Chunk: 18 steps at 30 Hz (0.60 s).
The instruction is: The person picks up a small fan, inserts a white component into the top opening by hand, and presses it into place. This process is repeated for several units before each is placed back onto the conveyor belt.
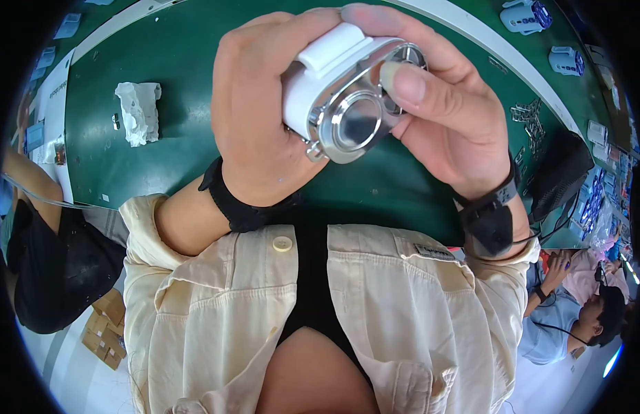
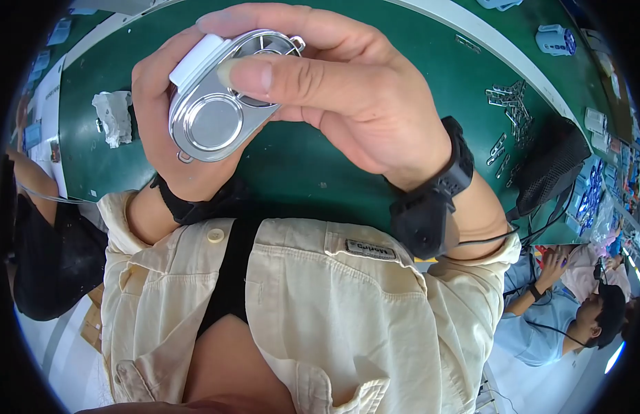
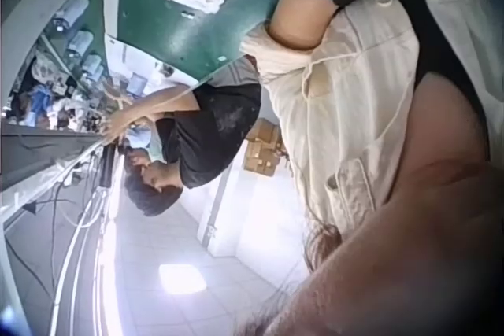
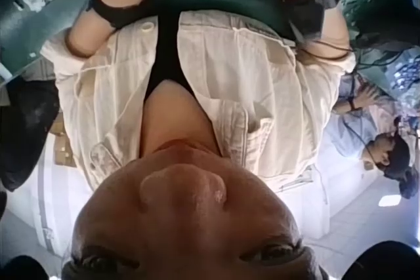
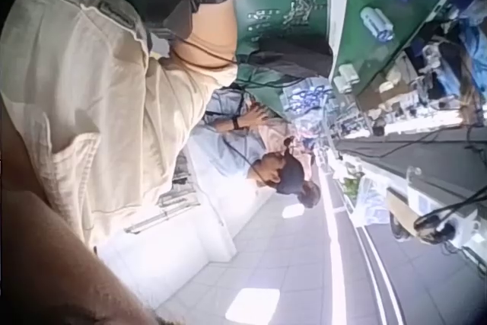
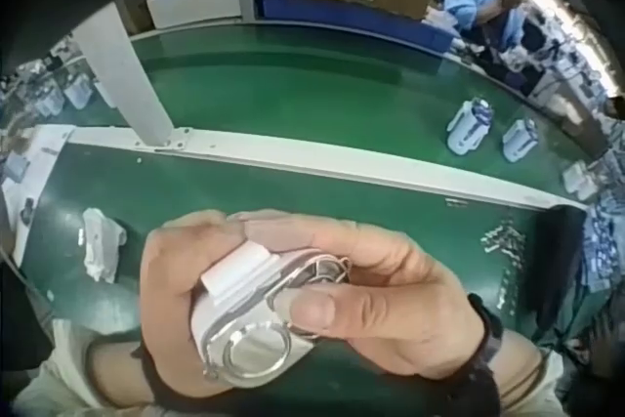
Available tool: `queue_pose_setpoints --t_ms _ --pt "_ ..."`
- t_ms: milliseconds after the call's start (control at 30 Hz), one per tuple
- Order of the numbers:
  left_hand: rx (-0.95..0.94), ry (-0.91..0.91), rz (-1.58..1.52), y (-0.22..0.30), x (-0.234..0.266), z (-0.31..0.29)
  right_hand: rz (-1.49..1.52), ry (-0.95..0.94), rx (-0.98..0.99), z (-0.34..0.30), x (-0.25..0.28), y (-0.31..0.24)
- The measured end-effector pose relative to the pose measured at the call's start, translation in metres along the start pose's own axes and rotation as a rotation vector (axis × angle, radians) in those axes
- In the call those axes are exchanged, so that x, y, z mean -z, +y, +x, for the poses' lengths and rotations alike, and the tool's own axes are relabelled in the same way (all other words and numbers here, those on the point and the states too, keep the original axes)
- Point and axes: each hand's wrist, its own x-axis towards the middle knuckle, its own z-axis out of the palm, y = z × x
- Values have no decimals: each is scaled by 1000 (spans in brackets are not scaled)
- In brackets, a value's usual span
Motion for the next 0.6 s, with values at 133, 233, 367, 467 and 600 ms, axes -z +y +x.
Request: queue_pose_setpoints --t_ms 133,233,367,467,600 --pt "70 -3 -5 2 -4 -2 123 51 -90 0 -9 -4" --pt "177 75 -140 5 -12 -5 135 103 -78 2 -18 -3" --pt "218 103 -213 8 -10 -7 7 56 20 1 -18 -2" --pt "226 94 -216 7 -10 -9 -186 -26 43 -2 -13 2" --pt "227 81 -191 9 -11 -8 -263 36 131 -6 -16 13"
